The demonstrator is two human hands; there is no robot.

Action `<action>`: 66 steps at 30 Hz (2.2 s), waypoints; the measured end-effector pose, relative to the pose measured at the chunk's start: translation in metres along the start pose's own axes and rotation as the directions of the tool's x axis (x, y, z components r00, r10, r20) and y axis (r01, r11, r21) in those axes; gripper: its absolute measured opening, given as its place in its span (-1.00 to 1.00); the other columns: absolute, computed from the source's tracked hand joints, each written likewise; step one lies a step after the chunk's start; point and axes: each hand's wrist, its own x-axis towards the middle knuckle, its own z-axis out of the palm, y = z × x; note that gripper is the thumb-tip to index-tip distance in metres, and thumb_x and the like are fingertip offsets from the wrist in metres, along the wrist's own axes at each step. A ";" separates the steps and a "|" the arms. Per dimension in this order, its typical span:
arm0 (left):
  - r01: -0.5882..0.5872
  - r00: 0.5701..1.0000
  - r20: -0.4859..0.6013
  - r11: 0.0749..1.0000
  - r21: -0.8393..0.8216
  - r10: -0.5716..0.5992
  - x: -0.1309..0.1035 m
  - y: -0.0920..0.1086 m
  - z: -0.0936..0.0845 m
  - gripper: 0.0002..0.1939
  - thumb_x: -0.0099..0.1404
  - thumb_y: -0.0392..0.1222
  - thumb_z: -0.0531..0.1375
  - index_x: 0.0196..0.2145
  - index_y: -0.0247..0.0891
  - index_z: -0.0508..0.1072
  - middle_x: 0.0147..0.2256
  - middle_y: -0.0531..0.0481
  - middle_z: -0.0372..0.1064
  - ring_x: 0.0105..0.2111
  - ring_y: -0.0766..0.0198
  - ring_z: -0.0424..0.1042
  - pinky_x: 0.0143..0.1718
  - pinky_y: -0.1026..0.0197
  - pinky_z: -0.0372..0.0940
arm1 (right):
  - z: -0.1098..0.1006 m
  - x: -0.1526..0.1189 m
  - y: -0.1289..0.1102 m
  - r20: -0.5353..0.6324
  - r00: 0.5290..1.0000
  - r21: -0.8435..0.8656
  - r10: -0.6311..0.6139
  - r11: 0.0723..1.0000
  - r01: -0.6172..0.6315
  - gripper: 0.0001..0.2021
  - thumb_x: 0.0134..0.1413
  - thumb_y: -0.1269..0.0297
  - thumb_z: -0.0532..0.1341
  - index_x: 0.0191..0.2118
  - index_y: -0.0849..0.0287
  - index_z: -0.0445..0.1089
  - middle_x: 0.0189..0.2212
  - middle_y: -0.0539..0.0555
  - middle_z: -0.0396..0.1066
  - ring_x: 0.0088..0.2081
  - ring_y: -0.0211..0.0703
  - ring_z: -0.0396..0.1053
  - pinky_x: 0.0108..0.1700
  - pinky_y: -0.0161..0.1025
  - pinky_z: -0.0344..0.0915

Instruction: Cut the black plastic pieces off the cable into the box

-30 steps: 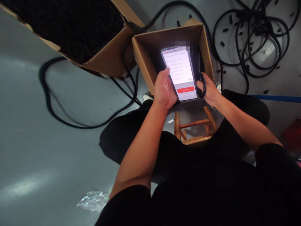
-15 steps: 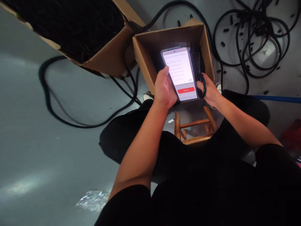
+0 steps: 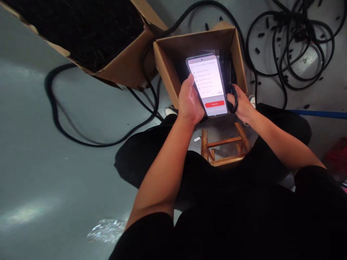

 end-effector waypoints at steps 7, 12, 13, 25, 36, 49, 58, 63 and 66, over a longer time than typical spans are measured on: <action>-0.013 0.999 0.043 1.000 0.014 0.012 0.002 -0.002 -0.004 -0.32 0.56 0.48 0.19 0.23 -0.10 0.65 0.29 -0.21 0.65 0.63 -0.33 0.29 0.58 -0.31 0.37 | 0.001 -0.001 0.000 -0.009 1.000 -0.025 -0.001 1.000 0.001 -0.25 0.15 -0.42 0.49 0.18 -0.02 0.31 0.06 0.14 0.58 0.21 0.22 0.58 0.26 0.22 0.62; -0.015 1.000 0.026 0.999 0.043 0.014 0.002 -0.001 -0.003 -0.28 0.59 0.49 0.16 0.32 -0.11 0.60 0.30 -0.20 0.64 0.63 -0.34 0.28 0.56 -0.33 0.39 | 0.001 0.000 0.002 -0.018 1.000 -0.025 -0.007 1.000 0.006 -0.32 0.20 -0.33 0.49 0.17 -0.01 0.31 0.00 0.12 0.56 0.11 0.16 0.58 0.19 0.17 0.64; -0.014 1.000 0.021 0.999 0.047 0.013 0.002 -0.002 -0.003 -0.28 0.59 0.48 0.16 0.32 -0.12 0.59 0.30 -0.20 0.64 0.63 -0.35 0.27 0.56 -0.33 0.39 | 0.001 0.000 0.002 -0.022 1.000 -0.024 -0.004 1.000 0.003 -0.35 0.22 -0.29 0.49 0.17 -0.01 0.32 0.00 0.11 0.56 0.09 0.15 0.59 0.19 0.17 0.64; 0.035 0.999 0.001 0.999 -0.004 -0.035 0.001 0.001 0.000 -0.44 0.59 0.36 0.19 0.16 -0.14 0.62 0.27 -0.19 0.65 0.67 -0.30 0.20 0.61 -0.32 0.35 | 0.001 0.001 0.002 -0.025 1.000 -0.012 -0.008 1.000 0.007 -0.30 0.13 -0.35 0.52 0.15 -0.02 0.34 -0.02 0.09 0.58 0.06 0.11 0.60 0.19 0.14 0.64; 0.047 0.998 -0.035 0.999 0.016 -0.046 -0.003 0.006 0.006 -0.31 0.59 0.47 0.16 0.29 -0.12 0.58 0.34 -0.23 0.61 0.67 -0.31 0.23 0.63 -0.35 0.30 | 0.003 -0.004 -0.005 -0.020 1.000 -0.013 0.011 1.000 -0.012 -0.33 0.15 -0.33 0.53 0.12 -0.03 0.34 0.02 0.11 0.60 0.11 0.15 0.62 0.24 0.20 0.67; 0.050 0.998 0.022 0.998 0.041 -0.051 0.003 -0.007 -0.007 -0.43 0.29 0.31 0.49 0.05 -0.12 0.64 0.23 -0.29 0.66 0.65 -0.37 0.24 0.58 -0.38 0.37 | 0.006 -0.007 -0.010 -0.055 0.998 -0.059 0.042 0.997 -0.045 -0.51 0.32 -0.15 0.43 0.15 -0.03 0.37 0.07 0.12 0.58 0.17 0.15 0.60 0.29 0.19 0.64; -0.005 0.999 0.050 1.000 -0.001 0.005 0.004 -0.003 0.000 -0.34 0.59 0.48 0.17 0.22 -0.11 0.61 0.34 -0.18 0.62 0.68 -0.29 0.19 0.64 -0.27 0.28 | 0.005 -0.007 -0.008 -0.029 0.999 -0.014 0.012 1.000 -0.012 -0.38 0.16 -0.27 0.52 0.11 -0.03 0.35 0.03 0.10 0.57 0.11 0.13 0.58 0.22 0.15 0.65; -0.009 1.000 0.009 0.999 0.047 0.008 0.001 -0.001 0.004 -0.22 0.57 0.58 0.15 0.28 -0.12 0.62 0.27 -0.24 0.64 0.63 -0.33 0.29 0.55 -0.33 0.39 | 0.005 -0.006 -0.009 -0.030 0.999 -0.026 0.026 0.999 -0.027 -0.33 0.14 -0.32 0.51 0.14 -0.03 0.34 0.02 0.13 0.55 0.13 0.17 0.57 0.18 0.16 0.64; 0.010 1.000 0.005 0.999 0.048 -0.010 0.001 -0.001 0.003 -0.24 0.59 0.55 0.14 0.30 -0.10 0.62 0.25 -0.22 0.66 0.60 -0.30 0.34 0.54 -0.32 0.39 | 0.005 -0.007 -0.010 -0.035 0.999 -0.043 0.040 0.998 -0.042 -0.34 0.15 -0.31 0.50 0.14 -0.04 0.33 0.01 0.13 0.53 0.14 0.19 0.56 0.16 0.17 0.64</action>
